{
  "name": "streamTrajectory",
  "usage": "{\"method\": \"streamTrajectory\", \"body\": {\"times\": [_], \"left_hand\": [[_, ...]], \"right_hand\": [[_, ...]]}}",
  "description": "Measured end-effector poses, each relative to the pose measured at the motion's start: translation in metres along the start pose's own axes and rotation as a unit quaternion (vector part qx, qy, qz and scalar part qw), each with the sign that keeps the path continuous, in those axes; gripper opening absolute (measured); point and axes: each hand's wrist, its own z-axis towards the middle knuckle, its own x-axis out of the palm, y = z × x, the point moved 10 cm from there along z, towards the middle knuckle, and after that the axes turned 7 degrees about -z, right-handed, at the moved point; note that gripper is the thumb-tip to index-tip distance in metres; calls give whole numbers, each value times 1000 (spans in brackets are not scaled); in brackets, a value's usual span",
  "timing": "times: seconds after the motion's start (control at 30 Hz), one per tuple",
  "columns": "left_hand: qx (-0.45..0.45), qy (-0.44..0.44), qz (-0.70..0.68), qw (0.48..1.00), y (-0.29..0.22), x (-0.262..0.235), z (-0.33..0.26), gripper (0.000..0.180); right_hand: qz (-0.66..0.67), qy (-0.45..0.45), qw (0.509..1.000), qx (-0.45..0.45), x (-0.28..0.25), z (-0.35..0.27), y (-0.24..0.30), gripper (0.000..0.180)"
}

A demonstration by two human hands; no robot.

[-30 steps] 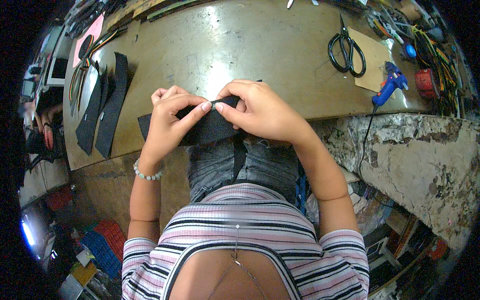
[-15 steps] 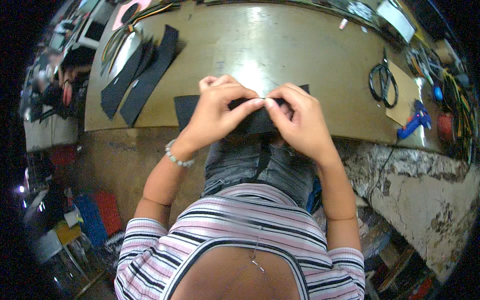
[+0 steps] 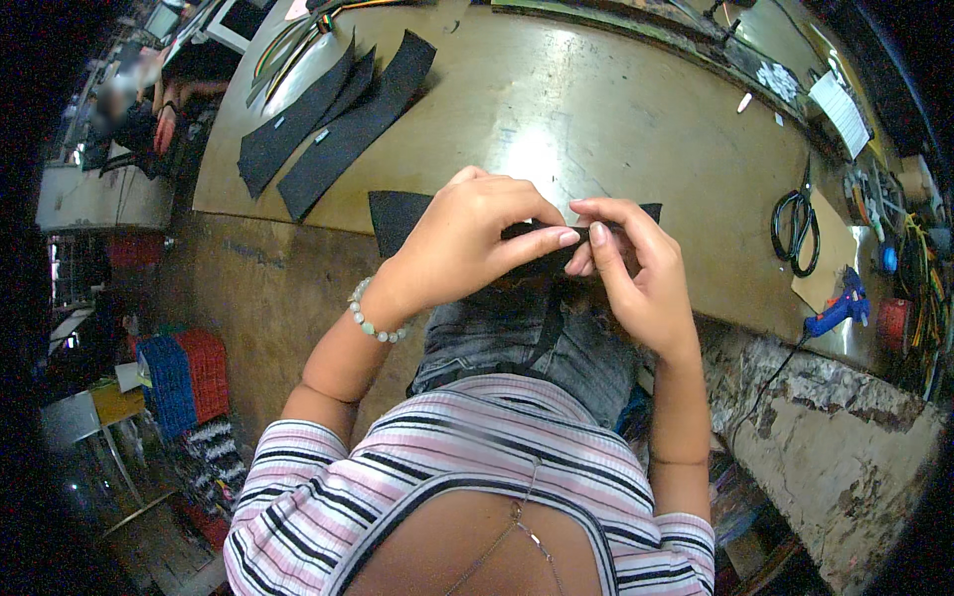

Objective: The person assembles small black fabric pouches by applying hot glue and attaching rectangular labels. They retrieve labels from a drawer, apply glue to the labels and fabric, and press them together to form finished pouches.

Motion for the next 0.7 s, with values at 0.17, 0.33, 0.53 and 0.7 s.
{"method": "streamTrajectory", "body": {"times": [0.17, 0.33, 0.53, 0.7], "left_hand": [[-1, -90, 76, 993, -2, -50, -8, 14], [-161, -251, 124, 946, 94, -174, -30, 24], [-223, -228, 309, 896, 152, -163, -86, 51], [-290, -195, 360, 865, 145, -152, -116, 82]], "right_hand": [[-24, -151, 984, -87, -36, -3, 13, 27], [-18, -255, 966, 47, -69, 0, -45, 21], [-148, -220, 964, 31, -64, -3, -63, 15], [-136, -212, 967, 45, -56, -1, -55, 15]]}}
